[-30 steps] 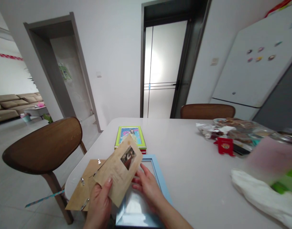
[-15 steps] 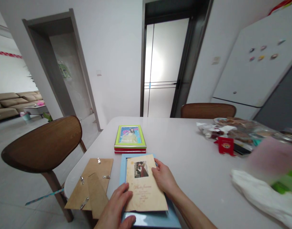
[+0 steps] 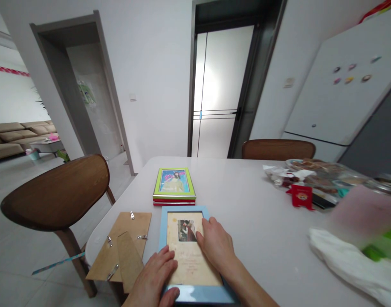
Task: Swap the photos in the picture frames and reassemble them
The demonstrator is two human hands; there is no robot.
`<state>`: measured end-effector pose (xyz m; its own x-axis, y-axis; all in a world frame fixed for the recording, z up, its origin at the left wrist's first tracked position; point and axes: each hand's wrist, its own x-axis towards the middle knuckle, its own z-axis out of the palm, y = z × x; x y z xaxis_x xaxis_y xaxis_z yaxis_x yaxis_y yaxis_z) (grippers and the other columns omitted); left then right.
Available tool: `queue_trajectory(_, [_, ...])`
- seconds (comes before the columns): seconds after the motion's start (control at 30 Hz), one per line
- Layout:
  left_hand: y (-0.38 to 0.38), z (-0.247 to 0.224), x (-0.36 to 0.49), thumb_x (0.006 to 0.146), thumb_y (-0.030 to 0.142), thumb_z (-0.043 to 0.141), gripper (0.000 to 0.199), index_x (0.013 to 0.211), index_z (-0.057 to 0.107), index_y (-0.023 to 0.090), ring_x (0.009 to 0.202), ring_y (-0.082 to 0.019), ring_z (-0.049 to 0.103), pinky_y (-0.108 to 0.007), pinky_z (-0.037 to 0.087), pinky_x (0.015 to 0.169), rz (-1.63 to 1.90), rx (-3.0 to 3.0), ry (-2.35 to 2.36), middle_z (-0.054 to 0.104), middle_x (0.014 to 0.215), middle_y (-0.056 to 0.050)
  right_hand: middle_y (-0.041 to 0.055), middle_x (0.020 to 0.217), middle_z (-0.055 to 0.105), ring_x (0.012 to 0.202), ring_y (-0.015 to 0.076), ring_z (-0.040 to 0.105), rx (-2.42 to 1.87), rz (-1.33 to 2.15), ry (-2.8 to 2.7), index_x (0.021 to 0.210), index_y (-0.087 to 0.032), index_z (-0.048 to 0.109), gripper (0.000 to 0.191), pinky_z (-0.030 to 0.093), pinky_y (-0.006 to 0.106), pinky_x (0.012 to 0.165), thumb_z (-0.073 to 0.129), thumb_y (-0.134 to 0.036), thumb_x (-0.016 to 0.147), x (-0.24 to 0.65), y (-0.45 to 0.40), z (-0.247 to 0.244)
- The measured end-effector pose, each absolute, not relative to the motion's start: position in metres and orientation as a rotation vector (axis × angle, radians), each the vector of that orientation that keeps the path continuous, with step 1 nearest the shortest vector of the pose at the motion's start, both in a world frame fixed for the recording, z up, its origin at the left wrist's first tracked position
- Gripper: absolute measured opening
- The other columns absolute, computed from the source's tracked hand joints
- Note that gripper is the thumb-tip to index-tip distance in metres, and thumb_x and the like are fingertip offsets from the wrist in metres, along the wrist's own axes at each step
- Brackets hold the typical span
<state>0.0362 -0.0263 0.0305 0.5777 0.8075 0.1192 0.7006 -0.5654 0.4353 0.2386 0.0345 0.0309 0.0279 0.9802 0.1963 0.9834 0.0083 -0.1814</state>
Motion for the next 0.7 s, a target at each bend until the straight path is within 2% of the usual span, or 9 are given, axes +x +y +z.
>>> queue_trajectory(0.13, [-0.03,0.036,-0.005,0.06,0.024,0.06,0.062,0.119,0.042,0.014,0.121,-0.028,0.03,-0.046,0.029,0.097,0.431,2.464,1.345,0.037,0.13,-0.015,0.0064,0.086,0.053,0.071,0.0177,0.054,-1.952,0.102,-1.983,0.101,-0.019,0.053,0.03,0.037,0.027,0.057,0.04,-0.033,0.077,0.237,0.031,0.034])
queue_trajectory(0.2, [-0.031,0.032,-0.037,0.055,0.018,0.062,0.07,0.121,0.039,0.017,0.122,-0.029,0.028,-0.048,0.028,0.097,0.421,2.423,1.525,0.033,0.133,-0.014,0.0074,0.09,0.053,0.075,0.0168,0.053,-1.794,0.23,-1.997,0.102,-0.018,0.053,0.031,0.039,0.027,0.064,0.038,-0.032,0.079,0.226,0.025,0.04])
queue_trajectory(0.27, [-0.03,0.023,-0.068,0.052,0.015,0.061,0.072,0.121,0.04,0.017,0.121,-0.03,0.029,-0.05,0.027,0.097,0.399,2.38,1.723,0.035,0.132,-0.014,0.0084,0.093,0.053,0.082,0.0171,0.052,-1.61,0.353,-2.046,0.101,-0.016,0.054,0.029,0.039,0.028,0.072,0.04,-0.028,0.078,0.206,0.017,0.047])
queue_trajectory(0.37, [-0.025,0.004,-0.1,0.055,0.014,0.057,0.064,0.117,0.044,0.013,0.116,-0.03,0.037,-0.047,0.032,0.094,0.524,2.378,1.922,0.041,0.127,-0.016,0.0077,0.094,0.055,0.089,0.0191,0.048,-1.395,0.442,-2.173,0.099,-0.018,0.056,0.028,0.036,0.032,0.08,0.047,-0.028,0.074,0.162,0.003,0.055])
queue_trajectory(0.5, [-0.017,-0.013,-0.114,0.062,0.015,0.051,0.049,0.111,0.05,0.014,0.106,-0.025,0.05,-0.04,0.041,0.089,0.765,2.432,1.93,0.053,0.116,-0.013,0.0072,0.092,0.055,0.087,0.0239,0.046,-1.316,0.432,-2.317,0.096,-0.021,0.056,0.039,0.033,0.04,0.079,0.057,-0.042,0.063,0.109,-0.009,0.051])
queue_trajectory(0.57, [-0.014,-0.015,-0.114,0.06,0.015,0.053,0.047,0.107,0.053,0.014,0.102,-0.025,0.053,-0.039,0.044,0.086,0.811,2.451,1.933,0.056,0.112,-0.013,0.0082,0.094,0.053,0.088,0.0247,0.045,-1.343,0.44,-2.316,0.096,-0.02,0.055,0.04,0.033,0.04,0.079,0.059,-0.039,0.061,0.096,-0.01,0.046])
queue_trajectory(0.63, [-0.013,-0.014,-0.112,0.058,0.015,0.054,0.045,0.104,0.056,0.014,0.098,-0.026,0.056,-0.039,0.046,0.084,0.826,2.479,1.919,0.059,0.108,-0.013,0.0078,0.097,0.052,0.089,0.023,0.045,-1.354,0.498,-2.266,0.102,-0.021,0.052,0.041,0.034,0.037,0.079,0.057,-0.029,0.062,0.092,-0.008,0.042])
queue_trajectory(0.7, [-0.012,-0.011,-0.109,0.059,0.016,0.055,0.042,0.101,0.058,0.015,0.095,-0.025,0.057,-0.038,0.048,0.081,0.849,2.498,1.905,0.061,0.105,-0.012,0.0075,0.099,0.05,0.091,0.0219,0.045,-1.353,0.575,-2.201,0.109,-0.022,0.048,0.047,0.035,0.035,0.079,0.056,-0.027,0.062,0.093,-0.006,0.039])
